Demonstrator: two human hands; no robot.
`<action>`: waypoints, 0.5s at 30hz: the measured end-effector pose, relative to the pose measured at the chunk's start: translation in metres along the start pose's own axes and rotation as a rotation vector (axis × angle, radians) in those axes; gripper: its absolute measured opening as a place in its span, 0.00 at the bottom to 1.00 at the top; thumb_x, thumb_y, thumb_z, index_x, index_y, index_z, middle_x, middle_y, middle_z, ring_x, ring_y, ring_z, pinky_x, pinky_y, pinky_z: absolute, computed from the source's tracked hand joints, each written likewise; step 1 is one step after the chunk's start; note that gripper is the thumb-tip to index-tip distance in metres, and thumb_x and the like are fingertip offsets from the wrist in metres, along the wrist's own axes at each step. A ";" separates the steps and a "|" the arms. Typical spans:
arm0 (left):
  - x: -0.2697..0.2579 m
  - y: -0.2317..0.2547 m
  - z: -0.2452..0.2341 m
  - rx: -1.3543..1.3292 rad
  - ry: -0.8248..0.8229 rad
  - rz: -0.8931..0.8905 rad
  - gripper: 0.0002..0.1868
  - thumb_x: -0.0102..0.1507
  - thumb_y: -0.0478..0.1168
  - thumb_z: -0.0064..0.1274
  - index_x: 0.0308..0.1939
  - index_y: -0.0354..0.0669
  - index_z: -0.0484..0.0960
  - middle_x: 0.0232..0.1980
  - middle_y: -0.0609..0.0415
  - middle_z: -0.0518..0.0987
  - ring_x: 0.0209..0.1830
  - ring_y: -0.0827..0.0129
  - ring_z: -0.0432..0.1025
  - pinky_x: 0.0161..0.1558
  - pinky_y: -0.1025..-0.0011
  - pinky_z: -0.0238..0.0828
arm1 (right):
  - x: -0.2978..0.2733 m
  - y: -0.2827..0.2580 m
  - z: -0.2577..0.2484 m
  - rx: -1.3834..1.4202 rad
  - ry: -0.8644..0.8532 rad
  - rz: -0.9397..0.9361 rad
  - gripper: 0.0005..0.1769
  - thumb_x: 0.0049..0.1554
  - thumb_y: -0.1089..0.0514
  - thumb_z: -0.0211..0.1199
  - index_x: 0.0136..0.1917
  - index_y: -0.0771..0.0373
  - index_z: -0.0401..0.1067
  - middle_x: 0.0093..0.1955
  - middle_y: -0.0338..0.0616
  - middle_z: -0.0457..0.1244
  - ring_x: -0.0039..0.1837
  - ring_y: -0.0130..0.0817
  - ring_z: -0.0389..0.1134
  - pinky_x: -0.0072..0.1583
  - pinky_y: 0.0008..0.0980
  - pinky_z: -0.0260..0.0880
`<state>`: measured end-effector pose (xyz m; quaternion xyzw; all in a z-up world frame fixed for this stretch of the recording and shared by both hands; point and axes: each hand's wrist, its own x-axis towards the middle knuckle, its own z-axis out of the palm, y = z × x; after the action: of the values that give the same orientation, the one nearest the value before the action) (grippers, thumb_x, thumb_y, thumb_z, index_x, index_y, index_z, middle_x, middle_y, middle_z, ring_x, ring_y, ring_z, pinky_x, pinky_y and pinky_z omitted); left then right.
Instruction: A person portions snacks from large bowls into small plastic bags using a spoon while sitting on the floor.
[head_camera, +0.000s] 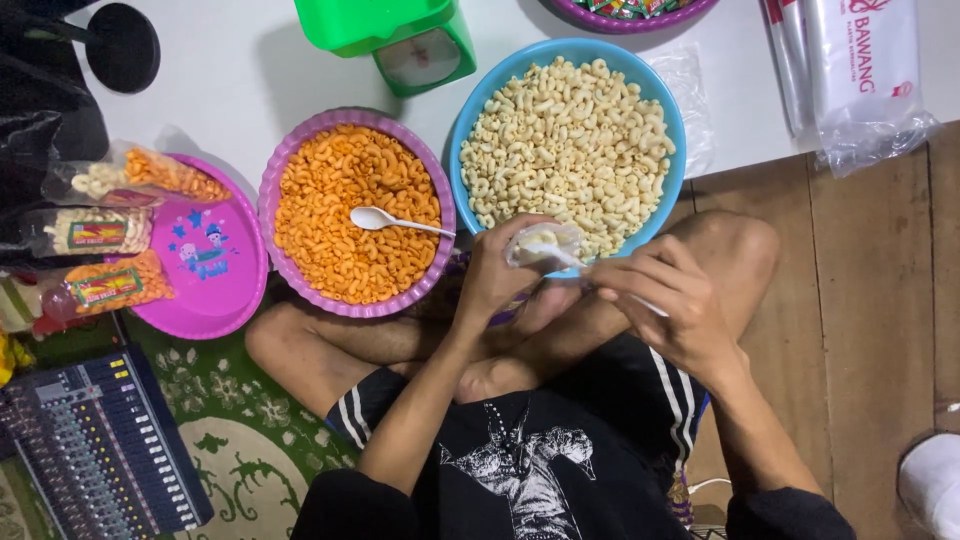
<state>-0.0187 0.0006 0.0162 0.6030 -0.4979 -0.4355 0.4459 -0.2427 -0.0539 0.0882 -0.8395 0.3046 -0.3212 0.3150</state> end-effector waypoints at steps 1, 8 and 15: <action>0.000 -0.006 0.000 -0.001 -0.001 -0.002 0.25 0.49 0.43 0.74 0.50 0.54 0.86 0.44 0.54 0.87 0.48 0.59 0.82 0.52 0.64 0.77 | -0.008 0.011 -0.002 0.000 -0.001 0.002 0.07 0.60 0.58 0.65 0.51 0.54 0.82 0.45 0.42 0.71 0.44 0.46 0.66 0.51 0.40 0.70; 0.006 -0.012 -0.013 -0.022 0.130 -0.054 0.26 0.53 0.45 0.71 0.52 0.39 0.81 0.40 0.43 0.86 0.31 0.66 0.81 0.27 0.77 0.81 | -0.022 0.058 -0.024 0.037 0.218 0.313 0.09 0.68 0.68 0.59 0.58 0.70 0.77 0.52 0.52 0.70 0.47 0.35 0.58 0.49 0.32 0.57; 0.018 -0.021 -0.036 -0.135 0.461 -0.039 0.27 0.58 0.58 0.65 0.52 0.45 0.82 0.43 0.50 0.84 0.33 0.71 0.80 0.30 0.79 0.83 | -0.033 0.096 -0.019 -0.348 0.187 0.363 0.08 0.71 0.66 0.64 0.59 0.70 0.82 0.49 0.52 0.71 0.47 0.38 0.59 0.47 0.33 0.62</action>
<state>0.0227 -0.0115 0.0020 0.6648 -0.3410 -0.3271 0.5786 -0.3062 -0.0963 0.0185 -0.7793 0.5287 -0.2783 0.1890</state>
